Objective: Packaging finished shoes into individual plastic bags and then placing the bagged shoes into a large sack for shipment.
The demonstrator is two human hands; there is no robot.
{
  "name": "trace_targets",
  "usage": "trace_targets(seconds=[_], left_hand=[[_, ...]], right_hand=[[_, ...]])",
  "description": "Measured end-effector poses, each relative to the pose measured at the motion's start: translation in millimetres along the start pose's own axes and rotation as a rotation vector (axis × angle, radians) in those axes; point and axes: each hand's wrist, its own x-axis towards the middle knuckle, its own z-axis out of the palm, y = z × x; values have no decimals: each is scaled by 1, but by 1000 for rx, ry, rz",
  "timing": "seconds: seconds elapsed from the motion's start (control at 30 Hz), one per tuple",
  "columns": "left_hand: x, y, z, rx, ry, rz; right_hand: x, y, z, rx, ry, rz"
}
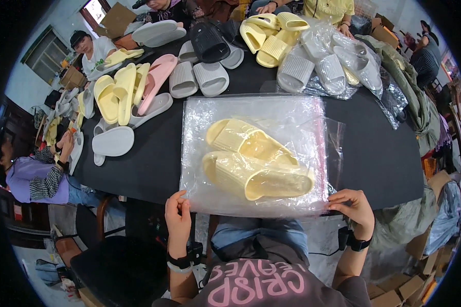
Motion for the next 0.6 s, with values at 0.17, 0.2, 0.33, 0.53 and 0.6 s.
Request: trace_targets(seconds=[0.17, 0.2, 0.33, 0.53, 0.6], left_hand=[[2, 4, -3, 32, -46, -37], [3, 9, -6, 24, -43, -36], [7, 22, -11, 264, -54, 144], [27, 53, 18, 61, -89, 357], [34, 52, 32, -36, -159, 356]], right_hand=[[3, -28, -30, -318, -179, -169], [3, -31, -36, -337, -232, -191], [28, -52, -19, -275, -43, -263], [88, -78, 39, -751, -113, -425], [98, -73, 42, -857, -198, -319]])
